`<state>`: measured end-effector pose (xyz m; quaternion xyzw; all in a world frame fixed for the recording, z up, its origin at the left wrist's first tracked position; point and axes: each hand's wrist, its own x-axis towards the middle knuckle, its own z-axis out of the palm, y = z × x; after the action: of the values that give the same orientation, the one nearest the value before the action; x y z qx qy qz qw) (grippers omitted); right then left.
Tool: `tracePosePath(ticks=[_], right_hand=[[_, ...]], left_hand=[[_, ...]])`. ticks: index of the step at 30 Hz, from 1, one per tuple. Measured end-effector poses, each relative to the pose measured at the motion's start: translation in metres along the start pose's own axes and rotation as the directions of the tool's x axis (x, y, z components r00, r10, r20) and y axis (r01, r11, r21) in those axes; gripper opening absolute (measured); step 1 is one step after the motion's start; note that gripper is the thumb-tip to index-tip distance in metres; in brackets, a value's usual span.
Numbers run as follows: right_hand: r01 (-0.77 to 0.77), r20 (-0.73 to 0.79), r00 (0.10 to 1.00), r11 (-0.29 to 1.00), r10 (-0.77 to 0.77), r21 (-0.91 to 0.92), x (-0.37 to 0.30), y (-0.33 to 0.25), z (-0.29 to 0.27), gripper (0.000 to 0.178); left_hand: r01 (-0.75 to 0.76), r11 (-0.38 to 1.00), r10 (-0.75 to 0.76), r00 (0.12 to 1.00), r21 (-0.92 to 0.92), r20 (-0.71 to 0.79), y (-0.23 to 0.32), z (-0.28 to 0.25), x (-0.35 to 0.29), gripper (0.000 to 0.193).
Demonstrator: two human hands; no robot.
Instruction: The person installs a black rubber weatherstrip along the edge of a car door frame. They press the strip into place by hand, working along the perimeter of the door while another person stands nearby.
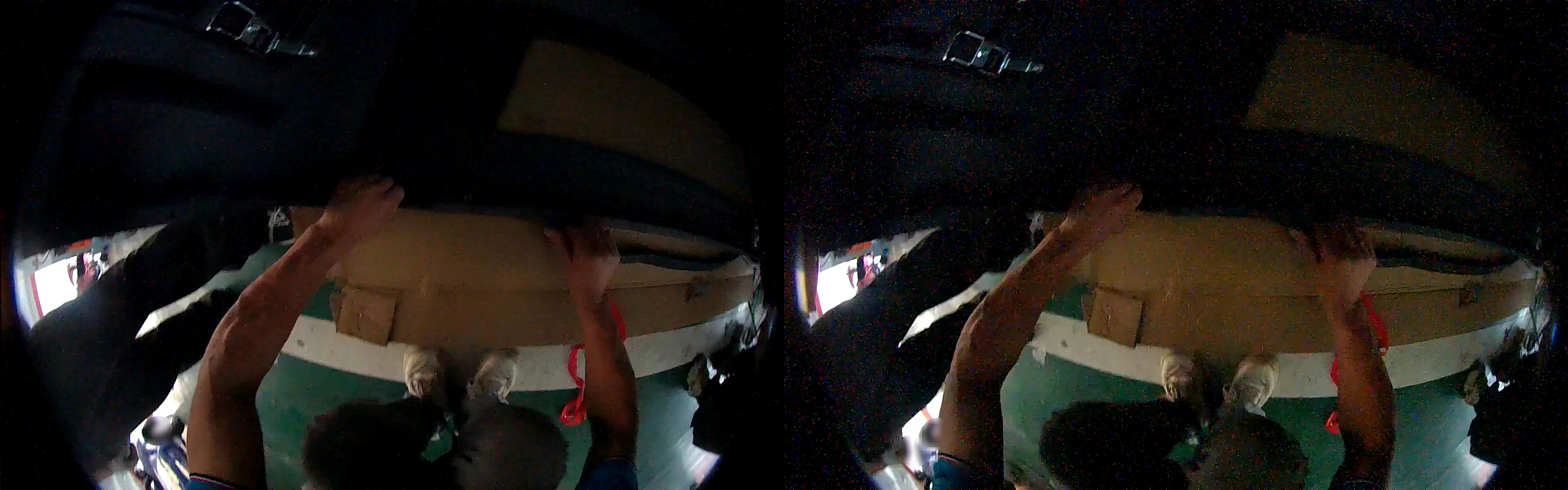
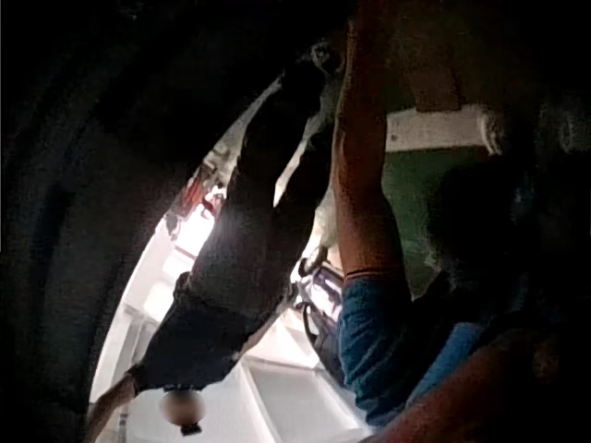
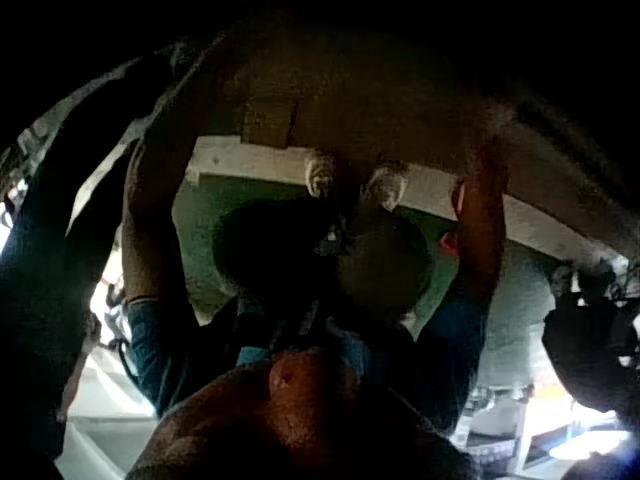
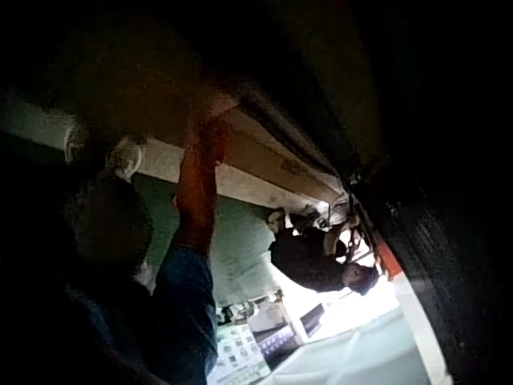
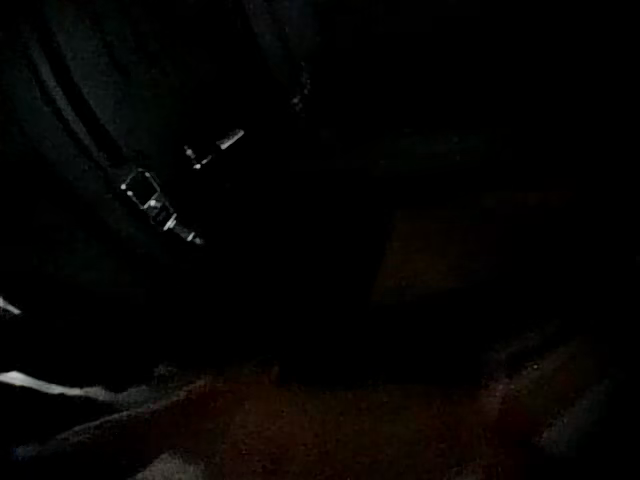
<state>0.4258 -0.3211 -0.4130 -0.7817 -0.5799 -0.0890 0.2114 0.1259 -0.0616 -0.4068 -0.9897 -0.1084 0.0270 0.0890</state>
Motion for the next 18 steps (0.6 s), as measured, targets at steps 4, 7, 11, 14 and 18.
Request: tracePosePath(ticks=[4,7,11,14,18], right_hand=[[0.014,-0.023,1.0,0.999,-0.014,-0.038,-0.002,-0.004,-0.005,0.028],[-0.003,0.072,0.997,0.997,0.008,-0.078,-0.003,-0.004,-0.008,0.029],[-0.071,0.133,0.988,0.993,0.083,-0.094,0.002,-0.013,-0.008,0.031],[-0.047,0.13,0.99,0.997,0.054,-0.058,-0.002,-0.012,-0.013,0.029],[-0.031,0.282,0.958,0.998,0.045,-0.055,0.001,-0.007,-0.022,0.029]], left_hand=[[0.094,0.995,-0.09,0.989,-0.038,0.114,0.012,-0.014,0.011,0.025],[-0.01,0.988,-0.029,0.968,-0.153,-0.249,0.02,0.006,0.015,0.026],[0.027,0.973,-0.051,0.994,-0.23,-0.1,0.029,0.011,0.02,0.037],[0.075,0.975,-0.111,0.98,-0.21,-0.168,0.039,-0.008,0.015,0.039],[0.371,0.758,-0.475,0.878,-0.537,-0.063,0.091,-0.038,-0.038,0.033]])
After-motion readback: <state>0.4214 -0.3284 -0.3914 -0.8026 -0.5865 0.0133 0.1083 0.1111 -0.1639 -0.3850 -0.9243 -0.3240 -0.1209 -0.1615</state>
